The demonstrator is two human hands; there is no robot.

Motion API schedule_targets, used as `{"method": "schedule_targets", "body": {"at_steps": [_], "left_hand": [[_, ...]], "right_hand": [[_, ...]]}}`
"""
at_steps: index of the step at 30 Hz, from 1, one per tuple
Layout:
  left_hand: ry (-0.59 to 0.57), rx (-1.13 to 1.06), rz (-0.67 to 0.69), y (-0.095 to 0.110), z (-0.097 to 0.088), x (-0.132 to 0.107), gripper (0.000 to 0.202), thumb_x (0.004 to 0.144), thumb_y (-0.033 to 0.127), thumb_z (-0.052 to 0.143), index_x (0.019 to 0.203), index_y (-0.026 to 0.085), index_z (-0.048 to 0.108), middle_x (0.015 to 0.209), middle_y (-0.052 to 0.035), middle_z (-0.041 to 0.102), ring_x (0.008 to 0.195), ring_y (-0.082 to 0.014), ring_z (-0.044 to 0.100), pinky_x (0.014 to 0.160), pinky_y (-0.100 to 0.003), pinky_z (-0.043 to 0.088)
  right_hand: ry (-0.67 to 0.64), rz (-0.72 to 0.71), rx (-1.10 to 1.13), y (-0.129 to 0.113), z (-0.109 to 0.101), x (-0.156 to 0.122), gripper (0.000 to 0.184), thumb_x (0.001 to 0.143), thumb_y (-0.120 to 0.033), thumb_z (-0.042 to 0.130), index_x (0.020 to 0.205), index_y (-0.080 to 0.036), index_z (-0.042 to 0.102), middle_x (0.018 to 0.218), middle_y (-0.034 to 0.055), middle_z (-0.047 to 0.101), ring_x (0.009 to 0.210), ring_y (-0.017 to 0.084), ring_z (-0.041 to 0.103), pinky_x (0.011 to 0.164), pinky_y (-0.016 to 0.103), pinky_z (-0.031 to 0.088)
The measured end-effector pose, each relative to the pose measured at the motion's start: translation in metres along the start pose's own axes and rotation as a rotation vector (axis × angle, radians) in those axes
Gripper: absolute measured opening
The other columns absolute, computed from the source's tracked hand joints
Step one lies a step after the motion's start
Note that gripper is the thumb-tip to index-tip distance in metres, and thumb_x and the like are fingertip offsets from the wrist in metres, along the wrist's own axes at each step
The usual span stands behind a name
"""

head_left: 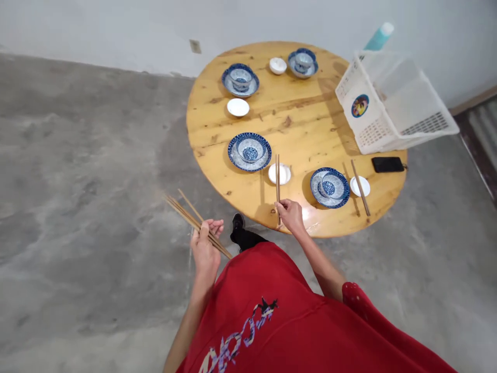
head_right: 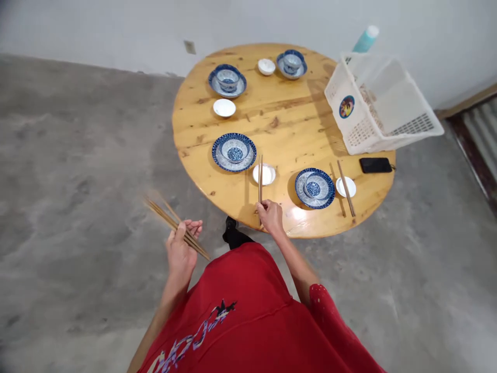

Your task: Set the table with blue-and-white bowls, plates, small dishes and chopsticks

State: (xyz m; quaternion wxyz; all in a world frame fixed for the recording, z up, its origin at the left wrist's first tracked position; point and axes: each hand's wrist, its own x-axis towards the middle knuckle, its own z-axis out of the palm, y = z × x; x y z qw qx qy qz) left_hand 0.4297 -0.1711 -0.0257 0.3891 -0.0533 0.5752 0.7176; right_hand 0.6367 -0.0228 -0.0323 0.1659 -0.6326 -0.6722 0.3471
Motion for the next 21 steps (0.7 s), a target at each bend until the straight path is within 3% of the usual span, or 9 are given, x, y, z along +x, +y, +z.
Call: {"method": "schedule_targets", "body": {"at_steps": [4, 7, 13, 21], "left_hand": [[-0.079, 0.098, -0.058, 0.022, 0.018, 0.038, 0.028, 0.078, 0.039, 0.072, 0.088, 0.014, 0.063, 0.076, -0.0039, 0.071, 0.079, -0.0160, 0.070, 0.081, -0.031, 0.053], [-0.114, 0.143, -0.080, 0.035, 0.028, 0.060, 0.027, 0.079, 0.038, 0.072, 0.087, 0.015, 0.063, 0.077, -0.0033, 0.071, 0.081, -0.0159, 0.070, 0.083, -0.031, 0.052], [-0.169, 0.166, -0.122, 0.053, 0.036, 0.094, 0.023, 0.082, 0.037, 0.070, 0.088, 0.016, 0.063, 0.079, -0.0010, 0.070, 0.083, -0.0145, 0.070, 0.089, -0.031, 0.051], [-0.328, 0.238, -0.167, 0.083, 0.056, 0.152, 0.026, 0.079, 0.040, 0.073, 0.084, 0.016, 0.063, 0.075, -0.0009, 0.069, 0.077, -0.0147, 0.070, 0.080, -0.029, 0.053]], "right_hand": [[0.084, 0.106, -0.213, -0.011, 0.004, 0.028, 0.030, 0.091, -0.037, 0.052, 0.088, -0.016, 0.073, 0.087, 0.0099, 0.075, 0.083, 0.023, 0.068, 0.073, 0.027, 0.042], [0.074, 0.190, -0.304, -0.021, 0.008, 0.043, 0.028, 0.093, -0.036, 0.053, 0.091, -0.017, 0.074, 0.092, 0.0108, 0.076, 0.091, 0.025, 0.068, 0.075, 0.028, 0.040], [0.066, 0.320, -0.346, -0.035, 0.022, 0.053, 0.029, 0.095, -0.035, 0.051, 0.094, -0.017, 0.074, 0.094, 0.0112, 0.076, 0.093, 0.025, 0.068, 0.076, 0.028, 0.040], [0.141, 0.462, -0.376, -0.058, 0.049, 0.064, 0.032, 0.097, -0.040, 0.050, 0.102, -0.018, 0.073, 0.100, 0.0124, 0.075, 0.096, 0.025, 0.067, 0.077, 0.028, 0.041]]}}
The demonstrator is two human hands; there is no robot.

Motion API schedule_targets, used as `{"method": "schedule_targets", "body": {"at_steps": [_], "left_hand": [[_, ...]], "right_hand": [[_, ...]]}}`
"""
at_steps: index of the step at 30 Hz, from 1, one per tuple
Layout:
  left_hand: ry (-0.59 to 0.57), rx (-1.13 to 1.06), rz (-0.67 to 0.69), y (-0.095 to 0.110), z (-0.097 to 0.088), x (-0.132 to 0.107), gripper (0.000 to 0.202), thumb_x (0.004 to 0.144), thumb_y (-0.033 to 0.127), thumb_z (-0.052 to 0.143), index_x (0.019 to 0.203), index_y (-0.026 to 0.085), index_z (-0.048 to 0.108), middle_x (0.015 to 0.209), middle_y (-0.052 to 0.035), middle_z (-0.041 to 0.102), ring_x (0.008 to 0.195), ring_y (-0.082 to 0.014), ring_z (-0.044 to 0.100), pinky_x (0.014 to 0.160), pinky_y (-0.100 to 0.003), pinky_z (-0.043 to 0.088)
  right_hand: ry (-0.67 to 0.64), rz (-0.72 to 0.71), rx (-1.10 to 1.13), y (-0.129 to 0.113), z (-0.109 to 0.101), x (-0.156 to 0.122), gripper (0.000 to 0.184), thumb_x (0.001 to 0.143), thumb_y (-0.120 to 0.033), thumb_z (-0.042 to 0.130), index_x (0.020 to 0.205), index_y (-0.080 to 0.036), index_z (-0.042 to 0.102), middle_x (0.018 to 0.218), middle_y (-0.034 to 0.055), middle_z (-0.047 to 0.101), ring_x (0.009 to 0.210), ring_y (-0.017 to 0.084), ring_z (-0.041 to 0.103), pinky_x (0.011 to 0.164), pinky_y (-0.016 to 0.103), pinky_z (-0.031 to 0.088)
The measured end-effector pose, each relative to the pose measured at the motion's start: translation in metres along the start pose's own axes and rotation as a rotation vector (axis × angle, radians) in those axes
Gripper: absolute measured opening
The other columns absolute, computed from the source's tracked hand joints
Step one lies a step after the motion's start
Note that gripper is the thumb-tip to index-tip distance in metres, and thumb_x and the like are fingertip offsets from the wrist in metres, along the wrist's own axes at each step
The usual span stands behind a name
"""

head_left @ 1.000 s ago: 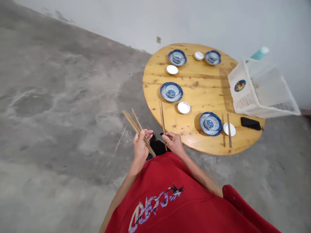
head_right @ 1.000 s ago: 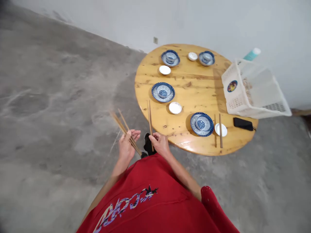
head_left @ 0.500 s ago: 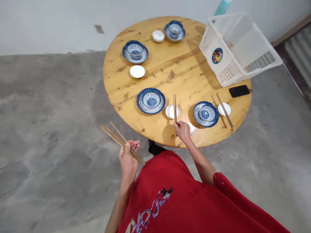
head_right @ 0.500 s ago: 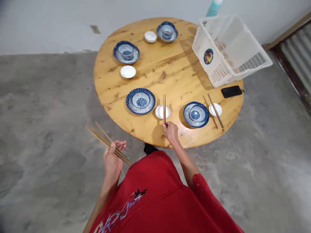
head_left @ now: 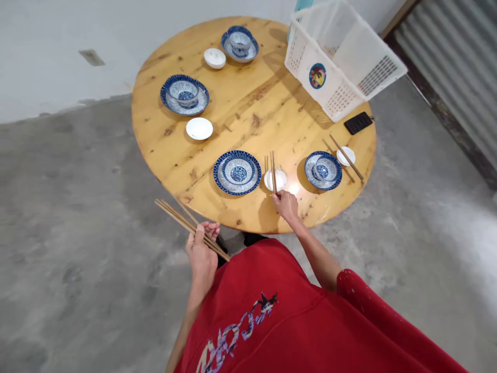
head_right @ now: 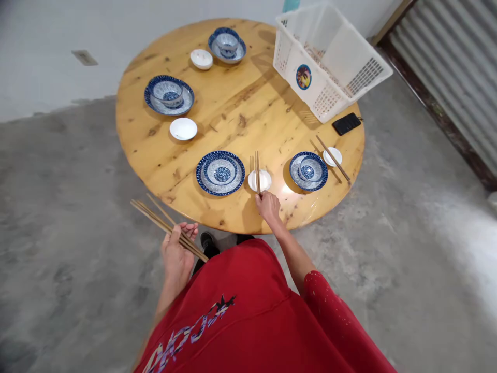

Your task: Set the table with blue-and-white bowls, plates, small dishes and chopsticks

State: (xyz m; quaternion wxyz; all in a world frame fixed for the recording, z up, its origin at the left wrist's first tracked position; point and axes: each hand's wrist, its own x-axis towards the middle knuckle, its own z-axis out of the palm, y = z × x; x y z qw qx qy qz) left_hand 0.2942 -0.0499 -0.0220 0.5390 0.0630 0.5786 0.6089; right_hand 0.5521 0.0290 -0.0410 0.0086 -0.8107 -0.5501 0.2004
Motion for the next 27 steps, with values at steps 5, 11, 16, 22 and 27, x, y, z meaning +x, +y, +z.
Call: {"method": "schedule_targets", "body": {"at_steps": [5, 11, 16, 22, 27], "left_hand": [[-0.083, 0.057, -0.014, 0.034, -0.008, 0.030, 0.029, 0.077, 0.040, 0.073, 0.084, 0.014, 0.063, 0.073, -0.0038, 0.070, 0.077, -0.0160, 0.070, 0.078, -0.029, 0.054], [-0.120, 0.100, -0.021, 0.052, -0.016, 0.051, 0.031, 0.076, 0.042, 0.074, 0.084, 0.014, 0.063, 0.073, -0.0033, 0.069, 0.076, -0.0156, 0.070, 0.077, -0.028, 0.054], [-0.175, 0.109, -0.015, 0.055, -0.010, 0.060, 0.032, 0.075, 0.043, 0.075, 0.084, 0.014, 0.063, 0.073, -0.0030, 0.069, 0.074, -0.0152, 0.069, 0.075, -0.028, 0.054], [-0.191, 0.125, -0.013, 0.058, 0.003, 0.063, 0.030, 0.074, 0.042, 0.075, 0.082, 0.015, 0.065, 0.071, -0.0024, 0.069, 0.074, -0.0149, 0.069, 0.074, -0.027, 0.054], [-0.232, 0.143, -0.011, 0.058, 0.010, 0.061, 0.032, 0.074, 0.043, 0.075, 0.084, 0.015, 0.064, 0.072, -0.0020, 0.069, 0.074, -0.0149, 0.070, 0.074, -0.027, 0.054]], "right_hand": [[0.024, 0.097, -0.051, -0.018, 0.002, -0.003, 0.034, 0.098, -0.040, 0.047, 0.102, -0.018, 0.073, 0.100, 0.0131, 0.074, 0.099, 0.026, 0.067, 0.078, 0.029, 0.042], [0.056, 0.157, -0.067, -0.027, 0.003, -0.006, 0.035, 0.098, -0.041, 0.047, 0.101, -0.018, 0.073, 0.101, 0.0140, 0.074, 0.099, 0.026, 0.067, 0.078, 0.029, 0.043], [0.056, 0.148, -0.078, -0.026, 0.004, -0.005, 0.035, 0.097, -0.041, 0.047, 0.102, -0.018, 0.073, 0.102, 0.0134, 0.074, 0.098, 0.026, 0.067, 0.077, 0.030, 0.043], [0.048, 0.149, -0.066, -0.024, 0.005, -0.003, 0.036, 0.098, -0.041, 0.046, 0.101, -0.018, 0.073, 0.101, 0.0137, 0.074, 0.098, 0.026, 0.067, 0.076, 0.029, 0.043], [0.063, 0.152, -0.049, -0.023, 0.007, -0.003, 0.035, 0.097, -0.041, 0.047, 0.101, -0.017, 0.072, 0.101, 0.0137, 0.074, 0.098, 0.027, 0.068, 0.076, 0.030, 0.042]]}}
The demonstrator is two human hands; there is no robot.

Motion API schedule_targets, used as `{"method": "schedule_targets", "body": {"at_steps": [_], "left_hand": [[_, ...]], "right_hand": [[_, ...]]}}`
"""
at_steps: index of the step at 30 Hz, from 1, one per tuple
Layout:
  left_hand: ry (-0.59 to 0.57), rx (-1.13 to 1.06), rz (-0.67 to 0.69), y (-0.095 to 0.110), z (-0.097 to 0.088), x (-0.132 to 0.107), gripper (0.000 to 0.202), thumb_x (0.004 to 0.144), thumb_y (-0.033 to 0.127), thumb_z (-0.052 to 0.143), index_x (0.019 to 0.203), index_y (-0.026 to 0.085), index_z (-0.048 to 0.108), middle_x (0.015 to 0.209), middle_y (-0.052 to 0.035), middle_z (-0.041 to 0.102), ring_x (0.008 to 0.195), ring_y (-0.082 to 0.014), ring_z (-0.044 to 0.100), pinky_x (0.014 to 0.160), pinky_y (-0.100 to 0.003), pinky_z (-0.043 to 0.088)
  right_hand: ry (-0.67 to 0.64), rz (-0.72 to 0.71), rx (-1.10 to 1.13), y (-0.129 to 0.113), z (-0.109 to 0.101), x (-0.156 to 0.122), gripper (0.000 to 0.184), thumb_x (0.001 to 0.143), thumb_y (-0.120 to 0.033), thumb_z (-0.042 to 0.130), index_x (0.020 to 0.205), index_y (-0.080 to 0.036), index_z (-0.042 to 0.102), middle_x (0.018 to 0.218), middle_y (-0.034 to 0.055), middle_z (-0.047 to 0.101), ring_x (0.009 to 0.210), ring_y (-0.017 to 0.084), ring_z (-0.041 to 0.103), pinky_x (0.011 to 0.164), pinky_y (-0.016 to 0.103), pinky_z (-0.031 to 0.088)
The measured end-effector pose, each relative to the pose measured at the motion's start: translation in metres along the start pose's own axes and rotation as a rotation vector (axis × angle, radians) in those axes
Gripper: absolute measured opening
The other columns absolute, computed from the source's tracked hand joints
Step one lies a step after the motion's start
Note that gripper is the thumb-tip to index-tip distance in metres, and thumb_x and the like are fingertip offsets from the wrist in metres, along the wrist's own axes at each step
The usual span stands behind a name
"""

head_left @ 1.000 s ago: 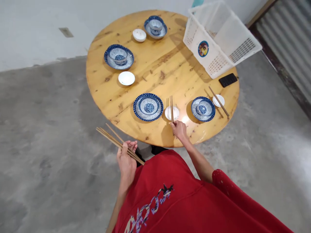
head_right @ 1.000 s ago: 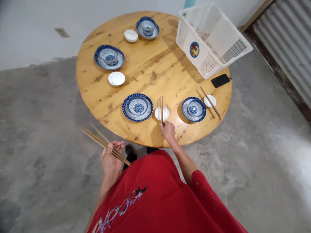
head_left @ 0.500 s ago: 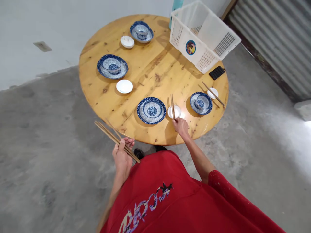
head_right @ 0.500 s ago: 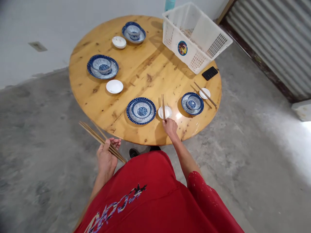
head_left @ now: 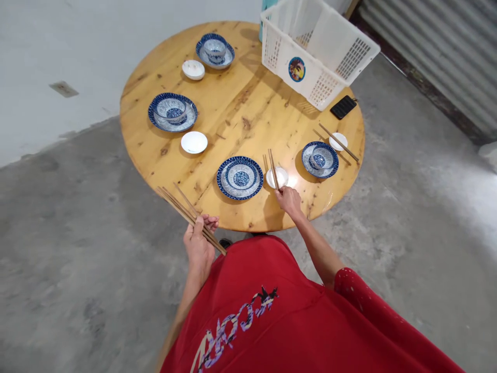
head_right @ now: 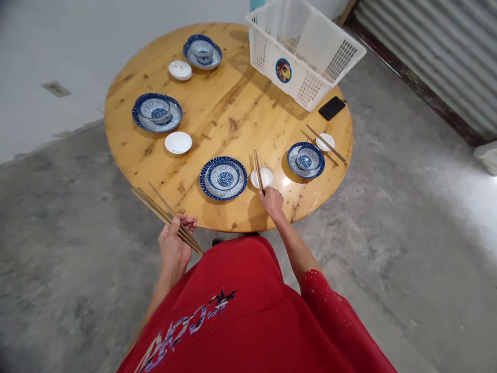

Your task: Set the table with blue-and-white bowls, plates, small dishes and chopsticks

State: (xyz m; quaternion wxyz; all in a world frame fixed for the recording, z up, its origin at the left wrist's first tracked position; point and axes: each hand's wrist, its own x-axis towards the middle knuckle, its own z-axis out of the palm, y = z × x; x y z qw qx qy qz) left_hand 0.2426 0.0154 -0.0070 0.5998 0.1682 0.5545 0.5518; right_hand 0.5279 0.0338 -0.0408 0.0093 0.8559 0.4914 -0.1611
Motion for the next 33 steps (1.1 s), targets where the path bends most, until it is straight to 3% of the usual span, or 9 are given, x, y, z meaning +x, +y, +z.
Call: {"method": "schedule_targets", "body": {"at_steps": [27, 33], "left_hand": [[-0.008, -0.013, -0.003, -0.005, 0.005, -0.001, 0.036, 0.069, 0.043, 0.079, 0.085, 0.014, 0.063, 0.071, -0.0028, 0.070, 0.073, -0.0149, 0.070, 0.074, -0.027, 0.054], [0.007, -0.005, 0.003, -0.006, 0.005, -0.001, 0.038, 0.069, 0.045, 0.078, 0.085, 0.014, 0.063, 0.070, -0.0021, 0.069, 0.073, -0.0162, 0.070, 0.072, -0.028, 0.054]], "right_hand": [[-0.026, 0.003, 0.006, 0.006, -0.003, 0.001, 0.035, 0.096, -0.039, 0.047, 0.102, -0.018, 0.073, 0.102, 0.0143, 0.074, 0.101, 0.028, 0.068, 0.079, 0.030, 0.044], [-0.009, 0.025, 0.004, 0.003, -0.012, -0.004, 0.038, 0.096, -0.043, 0.048, 0.105, -0.016, 0.073, 0.104, 0.0152, 0.073, 0.100, 0.027, 0.068, 0.081, 0.031, 0.045]]}}
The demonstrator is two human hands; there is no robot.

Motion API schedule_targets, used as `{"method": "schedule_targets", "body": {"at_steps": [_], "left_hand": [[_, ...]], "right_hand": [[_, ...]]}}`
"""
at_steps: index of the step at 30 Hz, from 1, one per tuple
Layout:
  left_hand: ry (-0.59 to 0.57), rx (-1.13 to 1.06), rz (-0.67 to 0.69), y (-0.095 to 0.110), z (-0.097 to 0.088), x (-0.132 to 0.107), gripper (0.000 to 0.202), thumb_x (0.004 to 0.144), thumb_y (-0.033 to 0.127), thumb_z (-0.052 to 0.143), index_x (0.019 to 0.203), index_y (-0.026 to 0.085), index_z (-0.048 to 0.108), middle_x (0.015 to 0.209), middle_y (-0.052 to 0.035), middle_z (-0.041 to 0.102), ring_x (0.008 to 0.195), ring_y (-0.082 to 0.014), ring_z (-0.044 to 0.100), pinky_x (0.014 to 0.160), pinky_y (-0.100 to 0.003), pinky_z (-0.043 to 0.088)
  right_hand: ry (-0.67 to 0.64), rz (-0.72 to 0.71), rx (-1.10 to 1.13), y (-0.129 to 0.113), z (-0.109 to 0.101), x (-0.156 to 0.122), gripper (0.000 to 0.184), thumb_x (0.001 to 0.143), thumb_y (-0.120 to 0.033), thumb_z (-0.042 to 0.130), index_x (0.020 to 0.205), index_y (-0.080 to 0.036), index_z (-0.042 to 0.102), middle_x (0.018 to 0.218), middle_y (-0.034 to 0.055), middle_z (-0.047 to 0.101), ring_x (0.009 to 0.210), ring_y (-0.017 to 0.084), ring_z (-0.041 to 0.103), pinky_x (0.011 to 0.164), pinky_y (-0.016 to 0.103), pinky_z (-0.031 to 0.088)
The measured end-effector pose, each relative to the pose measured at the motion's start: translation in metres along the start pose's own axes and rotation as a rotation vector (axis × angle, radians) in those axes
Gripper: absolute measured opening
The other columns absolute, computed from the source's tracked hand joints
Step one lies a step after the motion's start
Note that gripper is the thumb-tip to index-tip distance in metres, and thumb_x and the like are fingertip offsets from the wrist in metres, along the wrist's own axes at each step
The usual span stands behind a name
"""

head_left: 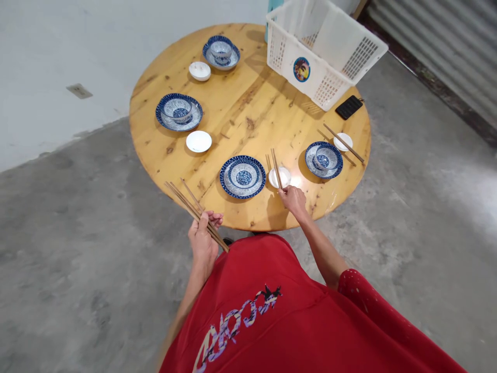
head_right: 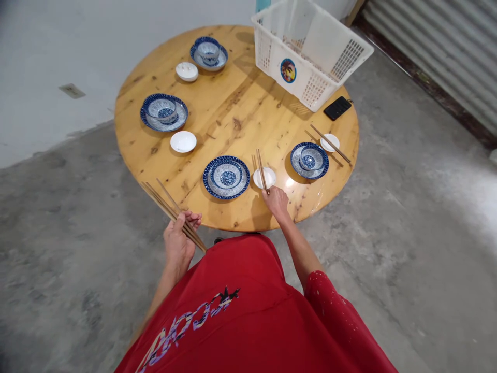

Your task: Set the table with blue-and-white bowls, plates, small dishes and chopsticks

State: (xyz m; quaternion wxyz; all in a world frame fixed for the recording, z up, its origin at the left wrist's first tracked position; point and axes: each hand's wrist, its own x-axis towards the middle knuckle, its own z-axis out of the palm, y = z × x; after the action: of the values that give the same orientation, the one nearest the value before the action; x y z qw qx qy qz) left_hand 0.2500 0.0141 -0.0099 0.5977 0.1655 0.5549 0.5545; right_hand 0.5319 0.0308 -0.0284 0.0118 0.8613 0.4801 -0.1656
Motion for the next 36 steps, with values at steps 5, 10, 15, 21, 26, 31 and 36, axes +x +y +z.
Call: {"method": "schedule_targets", "body": {"at_steps": [5, 10, 15, 21, 26, 31, 36], "left_hand": [[-0.012, -0.025, 0.005, 0.001, 0.004, -0.003, 0.036, 0.071, 0.044, 0.078, 0.085, 0.014, 0.064, 0.071, -0.0030, 0.070, 0.073, -0.0160, 0.070, 0.071, -0.027, 0.054], [-0.110, -0.122, -0.025, 0.009, 0.017, -0.003, 0.031, 0.075, 0.041, 0.077, 0.086, 0.014, 0.065, 0.074, -0.0035, 0.070, 0.076, -0.0166, 0.071, 0.076, -0.028, 0.053], [-0.171, -0.225, -0.039, 0.017, 0.025, -0.002, 0.032, 0.073, 0.042, 0.079, 0.085, 0.015, 0.066, 0.074, -0.0051, 0.071, 0.092, -0.0221, 0.072, 0.090, -0.033, 0.053], [-0.171, -0.242, -0.069, 0.019, 0.008, -0.005, 0.038, 0.071, 0.044, 0.080, 0.087, 0.014, 0.064, 0.082, -0.0092, 0.073, 0.091, -0.0229, 0.072, 0.080, -0.032, 0.055], [-0.148, -0.179, -0.094, 0.022, -0.011, -0.005, 0.044, 0.073, 0.050, 0.078, 0.092, 0.013, 0.063, 0.088, -0.0112, 0.073, 0.073, -0.0193, 0.070, 0.057, -0.026, 0.052], [-0.130, -0.209, -0.063, 0.030, -0.028, -0.003, 0.047, 0.073, 0.054, 0.075, 0.093, 0.014, 0.061, 0.091, -0.0119, 0.074, 0.072, -0.0187, 0.070, 0.053, -0.024, 0.050], [-0.117, -0.239, -0.033, 0.043, -0.054, -0.001, 0.050, 0.072, 0.054, 0.076, 0.097, 0.013, 0.063, 0.092, -0.0127, 0.074, 0.076, -0.0205, 0.071, 0.056, -0.025, 0.052]], "right_hand": [[0.175, -0.075, -0.005, -0.005, -0.025, -0.019, 0.037, 0.096, -0.039, 0.049, 0.112, -0.012, 0.069, 0.108, 0.0177, 0.070, 0.096, 0.028, 0.067, 0.081, 0.033, 0.046], [0.172, -0.448, 0.362, -0.044, -0.033, -0.046, 0.033, 0.095, -0.038, 0.049, 0.100, -0.016, 0.072, 0.099, 0.0110, 0.073, 0.088, 0.023, 0.067, 0.078, 0.030, 0.045], [-0.206, -0.714, 0.681, -0.104, -0.009, -0.080, 0.033, 0.090, -0.043, 0.056, 0.093, -0.016, 0.074, 0.082, 0.0040, 0.072, 0.065, 0.015, 0.059, 0.063, 0.025, 0.040], [-0.471, -0.719, 0.850, -0.141, 0.013, -0.103, 0.035, 0.085, -0.046, 0.056, 0.067, -0.017, 0.063, 0.051, -0.0033, 0.048, 0.049, 0.011, 0.041, 0.050, 0.025, 0.029], [-0.595, -0.638, 0.981, -0.155, 0.021, -0.116, 0.035, 0.080, -0.049, 0.061, 0.061, -0.020, 0.054, 0.050, -0.0041, 0.046, 0.047, 0.010, 0.039, 0.048, 0.025, 0.029], [-0.618, -0.605, 1.022, -0.173, 0.030, -0.131, 0.035, 0.078, -0.050, 0.061, 0.062, -0.020, 0.053, 0.050, -0.0045, 0.046, 0.046, 0.010, 0.039, 0.047, 0.025, 0.030], [-0.625, -0.628, 1.050, -0.193, 0.042, -0.149, 0.034, 0.079, -0.050, 0.062, 0.066, -0.019, 0.057, 0.050, -0.0050, 0.046, 0.047, 0.010, 0.039, 0.048, 0.025, 0.031]]}}
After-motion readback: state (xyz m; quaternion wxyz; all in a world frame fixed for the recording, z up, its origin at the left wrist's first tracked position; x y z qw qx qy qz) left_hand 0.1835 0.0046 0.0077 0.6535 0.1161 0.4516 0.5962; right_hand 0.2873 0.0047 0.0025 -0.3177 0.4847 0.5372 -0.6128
